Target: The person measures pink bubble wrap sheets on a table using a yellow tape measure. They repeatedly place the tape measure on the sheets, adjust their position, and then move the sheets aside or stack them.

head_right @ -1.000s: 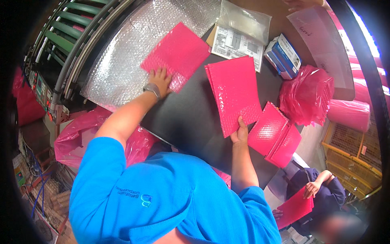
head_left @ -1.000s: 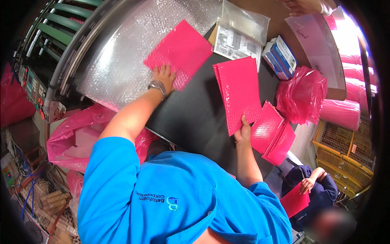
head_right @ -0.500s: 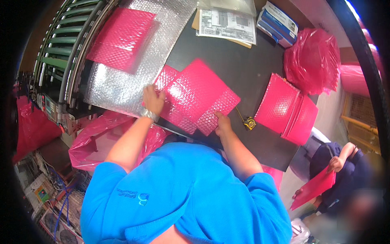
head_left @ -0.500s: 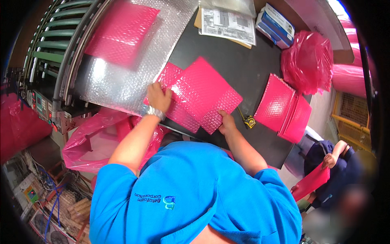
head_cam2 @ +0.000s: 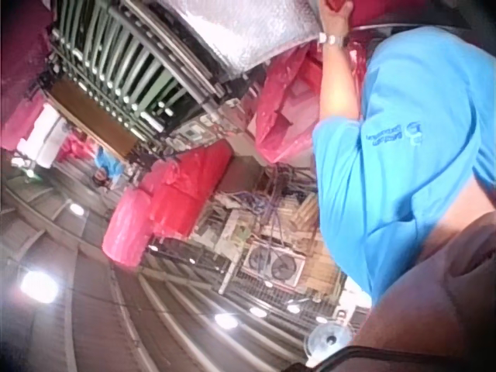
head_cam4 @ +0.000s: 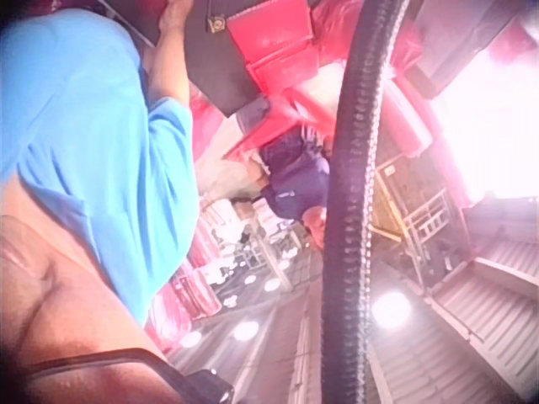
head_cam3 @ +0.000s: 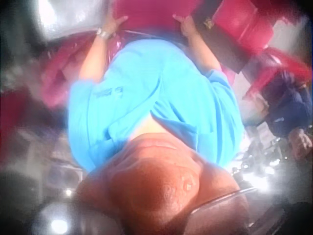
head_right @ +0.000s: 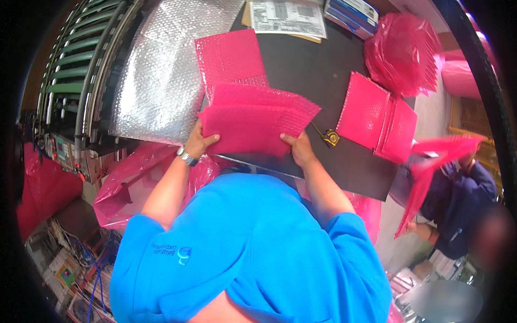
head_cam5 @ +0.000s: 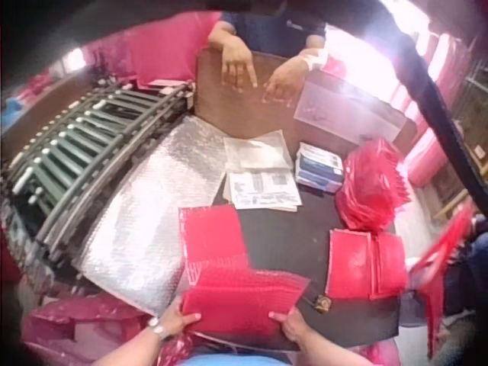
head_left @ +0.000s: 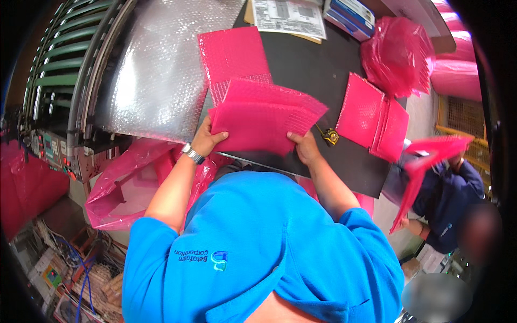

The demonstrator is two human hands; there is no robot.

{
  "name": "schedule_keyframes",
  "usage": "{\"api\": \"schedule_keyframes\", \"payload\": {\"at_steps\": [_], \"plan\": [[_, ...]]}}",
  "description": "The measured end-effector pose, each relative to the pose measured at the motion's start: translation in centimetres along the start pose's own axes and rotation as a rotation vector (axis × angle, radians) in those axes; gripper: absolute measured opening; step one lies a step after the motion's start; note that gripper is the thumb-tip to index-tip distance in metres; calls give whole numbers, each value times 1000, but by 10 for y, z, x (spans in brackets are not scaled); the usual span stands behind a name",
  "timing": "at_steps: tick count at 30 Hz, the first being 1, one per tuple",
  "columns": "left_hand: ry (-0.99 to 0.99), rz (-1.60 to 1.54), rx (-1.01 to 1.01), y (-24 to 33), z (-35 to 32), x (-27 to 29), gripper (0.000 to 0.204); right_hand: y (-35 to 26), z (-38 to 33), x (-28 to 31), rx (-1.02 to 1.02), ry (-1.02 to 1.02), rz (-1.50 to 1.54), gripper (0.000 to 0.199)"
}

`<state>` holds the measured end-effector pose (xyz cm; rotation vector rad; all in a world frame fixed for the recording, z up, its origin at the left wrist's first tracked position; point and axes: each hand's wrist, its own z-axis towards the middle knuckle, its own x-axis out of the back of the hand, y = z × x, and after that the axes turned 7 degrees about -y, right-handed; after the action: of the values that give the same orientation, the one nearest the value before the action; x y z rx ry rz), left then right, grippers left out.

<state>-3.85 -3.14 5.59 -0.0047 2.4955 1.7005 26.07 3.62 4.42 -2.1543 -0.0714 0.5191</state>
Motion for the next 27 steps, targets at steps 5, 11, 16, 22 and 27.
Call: {"api": "schedule_keyframes", "payload": {"at_steps": [5,11,16,22,27], "plan": [[-84,36,-89,22,-4,3,71,-48,-22,-3,138,-120,-173,49],[-97,291,-36,-22,39,-12,59,-5,-18,13,195,161,-243,39],[-19,76,-109,20,92,-64,65,-47,-72,65,327,381,-20,28],[-42,99,105,22,147,-108,50,-68,-130,148,507,549,434,31],[58,590,18,16,181,-135,55,-55,-131,193,590,549,666,32]]}}
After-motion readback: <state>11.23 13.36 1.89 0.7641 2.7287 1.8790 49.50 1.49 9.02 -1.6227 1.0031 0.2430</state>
